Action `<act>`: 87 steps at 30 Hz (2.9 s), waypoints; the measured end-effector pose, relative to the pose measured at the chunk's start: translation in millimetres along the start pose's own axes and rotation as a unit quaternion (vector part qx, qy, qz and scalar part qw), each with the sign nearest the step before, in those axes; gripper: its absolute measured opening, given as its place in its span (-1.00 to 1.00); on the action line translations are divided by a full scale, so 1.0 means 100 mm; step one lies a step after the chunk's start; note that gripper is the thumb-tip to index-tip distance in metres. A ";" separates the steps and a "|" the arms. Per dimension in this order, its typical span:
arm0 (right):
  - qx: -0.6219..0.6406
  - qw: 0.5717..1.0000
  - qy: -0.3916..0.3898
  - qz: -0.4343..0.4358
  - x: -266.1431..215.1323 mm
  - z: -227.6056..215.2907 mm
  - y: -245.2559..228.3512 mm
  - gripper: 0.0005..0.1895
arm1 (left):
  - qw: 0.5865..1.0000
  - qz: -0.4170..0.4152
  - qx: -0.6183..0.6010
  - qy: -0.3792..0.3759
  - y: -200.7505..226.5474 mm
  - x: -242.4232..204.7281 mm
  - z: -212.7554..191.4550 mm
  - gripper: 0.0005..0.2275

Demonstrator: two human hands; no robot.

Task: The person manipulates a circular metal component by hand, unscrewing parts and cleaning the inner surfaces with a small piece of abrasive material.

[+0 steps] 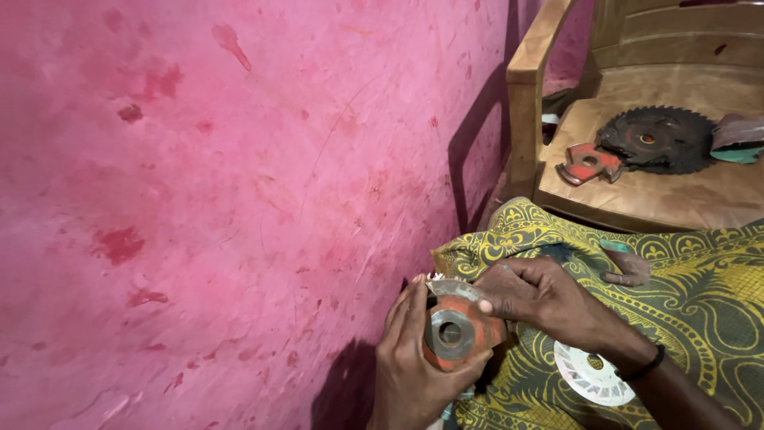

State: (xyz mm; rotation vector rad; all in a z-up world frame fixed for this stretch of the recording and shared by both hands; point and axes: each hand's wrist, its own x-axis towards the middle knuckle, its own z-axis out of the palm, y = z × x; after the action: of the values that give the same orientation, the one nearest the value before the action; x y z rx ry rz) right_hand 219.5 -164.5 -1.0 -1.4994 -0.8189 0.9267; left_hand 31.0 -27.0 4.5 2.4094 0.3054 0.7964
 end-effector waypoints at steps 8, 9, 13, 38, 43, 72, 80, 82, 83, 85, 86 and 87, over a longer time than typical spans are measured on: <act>0.105 0.994 0.020 -0.019 0.00 0.06 0.06 -0.70 | 1.000 -0.014 -0.001 0.004 0.06 0.06 -0.05 -0.06; 0.096 0.995 0.036 -0.023 -0.01 0.08 0.06 -0.71 | 1.000 -0.025 -0.009 0.008 0.07 0.06 -0.06 -0.07; 0.043 0.994 0.098 -0.030 -0.06 0.16 -0.11 -0.76 | 0.998 -0.046 -0.033 0.037 0.08 0.09 -0.12 -0.12; -0.081 0.951 0.073 -0.289 -0.32 1.21 0.01 -0.87 | 0.792 -0.081 -0.593 0.121 -0.11 -0.14 -0.10 -0.46; -0.001 0.973 0.032 -0.227 -0.34 1.07 -0.05 -0.85 | 0.825 -0.068 -0.559 0.051 0.00 -0.16 -0.20 -0.39; 0.125 0.981 0.142 -0.032 -0.14 0.95 0.16 -0.74 | 0.606 -0.097 -0.782 0.114 -0.26 -0.02 -0.19 -0.57; 0.140 0.980 0.142 -0.011 -0.09 0.89 0.17 -0.71 | 0.584 -0.094 -0.797 0.119 -0.27 -0.03 -0.17 -0.55; 0.133 0.981 0.143 0.000 -0.08 0.88 0.18 -0.71 | 0.588 -0.092 -0.794 0.120 -0.26 -0.03 -0.16 -0.55; 0.130 0.981 0.143 0.005 -0.08 0.88 0.19 -0.71 | 0.590 -0.091 -0.793 0.120 -0.26 -0.02 -0.16 -0.55; 0.143 0.980 0.141 0.006 -0.06 0.88 0.20 -0.72 | 0.600 -0.092 -0.786 0.119 -0.27 -0.02 -0.16 -0.56; 0.149 0.979 0.139 0.006 -0.06 0.88 0.20 -0.73 | 0.605 -0.093 -0.782 0.118 -0.27 -0.02 -0.16 -0.56; 0.157 0.979 0.133 0.007 -0.06 0.89 0.21 -0.72 | 0.617 -0.089 -0.773 0.115 -0.28 -0.02 -0.16 -0.57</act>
State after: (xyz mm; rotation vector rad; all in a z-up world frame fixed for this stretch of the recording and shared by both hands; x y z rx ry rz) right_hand 137.0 -132.5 -25.8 -1.3149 -0.4448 0.8011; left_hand 18.5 1.7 -2.4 0.6003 -0.0975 0.7295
